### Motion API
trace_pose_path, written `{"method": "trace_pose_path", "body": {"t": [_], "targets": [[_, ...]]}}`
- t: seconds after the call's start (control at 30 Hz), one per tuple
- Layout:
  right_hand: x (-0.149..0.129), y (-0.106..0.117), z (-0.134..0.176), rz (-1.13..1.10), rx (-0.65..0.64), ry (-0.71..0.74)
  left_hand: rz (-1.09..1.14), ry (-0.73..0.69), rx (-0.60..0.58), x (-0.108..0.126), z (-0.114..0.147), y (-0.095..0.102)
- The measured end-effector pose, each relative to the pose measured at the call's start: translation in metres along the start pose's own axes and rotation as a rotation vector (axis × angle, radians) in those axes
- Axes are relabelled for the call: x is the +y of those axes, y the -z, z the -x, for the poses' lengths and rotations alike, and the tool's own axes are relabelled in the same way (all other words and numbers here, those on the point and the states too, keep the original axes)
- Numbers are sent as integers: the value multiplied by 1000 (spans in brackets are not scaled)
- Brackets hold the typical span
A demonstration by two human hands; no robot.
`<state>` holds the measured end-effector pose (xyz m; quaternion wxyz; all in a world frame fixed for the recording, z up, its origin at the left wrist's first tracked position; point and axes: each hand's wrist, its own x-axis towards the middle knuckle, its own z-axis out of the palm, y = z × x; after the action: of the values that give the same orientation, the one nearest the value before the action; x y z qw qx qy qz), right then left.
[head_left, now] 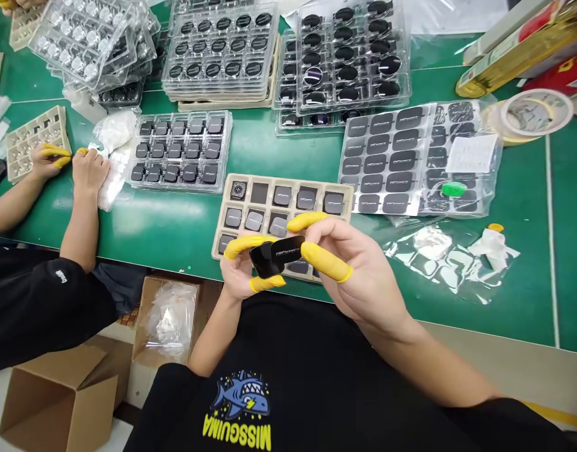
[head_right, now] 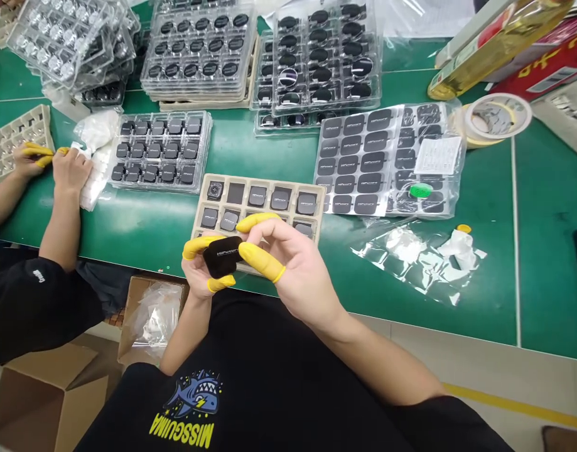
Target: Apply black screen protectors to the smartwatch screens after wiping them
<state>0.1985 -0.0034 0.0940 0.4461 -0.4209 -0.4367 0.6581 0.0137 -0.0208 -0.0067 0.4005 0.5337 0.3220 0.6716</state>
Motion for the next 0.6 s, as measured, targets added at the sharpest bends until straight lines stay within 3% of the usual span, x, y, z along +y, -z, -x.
{"method": "trace_pose_path", "body": {"t": [0.23, 0.6], "targets": [[3, -2, -3, -13, -72, -115, -18, -9, -22, 6, -1, 2], [7, -7, -2, 25, -90, -111, -47, -20, -28, 2, 3, 7]]}}
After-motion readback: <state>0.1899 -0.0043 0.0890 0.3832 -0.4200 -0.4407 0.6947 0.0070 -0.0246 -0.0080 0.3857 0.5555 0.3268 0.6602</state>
